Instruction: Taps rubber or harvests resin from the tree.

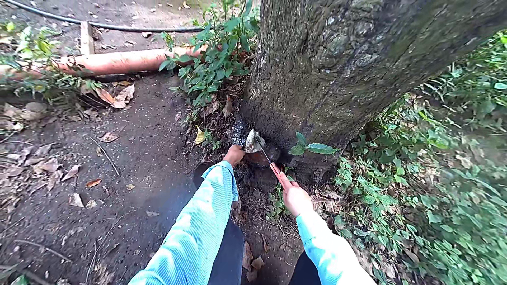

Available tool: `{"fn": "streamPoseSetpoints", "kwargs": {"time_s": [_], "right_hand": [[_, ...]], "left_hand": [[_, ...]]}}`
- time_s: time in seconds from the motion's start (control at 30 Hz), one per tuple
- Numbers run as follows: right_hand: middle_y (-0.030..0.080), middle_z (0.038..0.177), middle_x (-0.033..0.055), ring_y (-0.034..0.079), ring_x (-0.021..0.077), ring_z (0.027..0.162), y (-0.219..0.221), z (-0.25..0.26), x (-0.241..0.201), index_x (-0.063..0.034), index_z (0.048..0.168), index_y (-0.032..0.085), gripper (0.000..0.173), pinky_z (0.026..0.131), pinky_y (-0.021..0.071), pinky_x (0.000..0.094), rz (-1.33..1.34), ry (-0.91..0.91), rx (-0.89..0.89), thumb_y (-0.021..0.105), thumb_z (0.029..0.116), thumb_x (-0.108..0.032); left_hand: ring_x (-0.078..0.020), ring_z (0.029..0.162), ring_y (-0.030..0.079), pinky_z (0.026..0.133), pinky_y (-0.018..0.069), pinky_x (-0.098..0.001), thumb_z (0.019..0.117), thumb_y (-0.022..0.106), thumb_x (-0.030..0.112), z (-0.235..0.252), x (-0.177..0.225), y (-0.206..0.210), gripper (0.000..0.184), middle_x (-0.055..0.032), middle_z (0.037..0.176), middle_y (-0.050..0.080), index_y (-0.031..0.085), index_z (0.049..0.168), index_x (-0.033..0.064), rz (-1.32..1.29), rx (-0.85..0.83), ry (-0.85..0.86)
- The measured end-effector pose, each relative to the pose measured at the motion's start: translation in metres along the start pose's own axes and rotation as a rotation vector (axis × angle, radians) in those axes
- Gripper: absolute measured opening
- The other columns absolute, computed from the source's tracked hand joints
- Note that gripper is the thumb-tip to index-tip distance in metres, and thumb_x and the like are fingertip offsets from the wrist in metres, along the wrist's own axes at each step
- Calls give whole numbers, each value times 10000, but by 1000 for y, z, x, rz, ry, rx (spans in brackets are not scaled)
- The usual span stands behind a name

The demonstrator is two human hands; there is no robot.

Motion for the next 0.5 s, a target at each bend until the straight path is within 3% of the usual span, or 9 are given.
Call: {"fn": "streamPoseSetpoints", "kwargs": {"time_s": [0.17, 0.3, 0.4, 0.43, 0.5], "right_hand": [[623, 1376, 202, 687, 403, 1113, -24, -31, 5, -266, 1643, 262, 641, 925, 543, 568, -40, 22, 5, 460, 1049, -128], [660, 1341, 196, 660, 387, 1191, -27, -37, 29, -205, 1615, 350, 668, 1029, 487, 577, 151, -38, -18, 565, 993, -85], [617, 1421, 167, 632, 339, 1255, -26, -35, 38, -159, 1601, 370, 674, 1079, 463, 536, 297, -80, -32, 589, 976, -40], [611, 1428, 163, 648, 328, 1223, -24, -34, 40, -157, 1601, 371, 672, 1053, 483, 528, 340, -82, -39, 590, 977, -34], [642, 1360, 173, 709, 295, 979, -19, -29, 42, -150, 1598, 375, 653, 869, 560, 493, 438, -80, -32, 584, 988, -49]], "left_hand": [[-357, 1244, 609, 1057, 480, -508, 1062, 495, 159, -10, 21, -7, 359, -277, 1346, 601, 597, 1328, -59, 156, 90, -35], [-372, 1236, 615, 1045, 478, -542, 1057, 489, 178, -9, 26, -8, 341, -283, 1301, 625, 640, 1234, -71, 224, 109, -41], [-378, 1219, 621, 1037, 479, -548, 1058, 493, 194, -8, 26, -7, 350, -289, 1282, 630, 639, 1224, -77, 221, 126, -52], [-378, 1220, 622, 1036, 481, -548, 1059, 491, 201, -7, 27, -6, 357, -291, 1284, 629, 636, 1230, -77, 210, 132, -52], [-378, 1245, 611, 1057, 472, -546, 1076, 473, 231, -5, 28, -6, 383, -289, 1308, 620, 629, 1254, -69, 180, 141, -42]]}}
Point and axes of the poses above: each hand's wrist, its own z-axis towards the middle knuckle, its own y-axis out of the palm, x = y × z, the point moved 6 cm from there along z, towards the middle knuckle
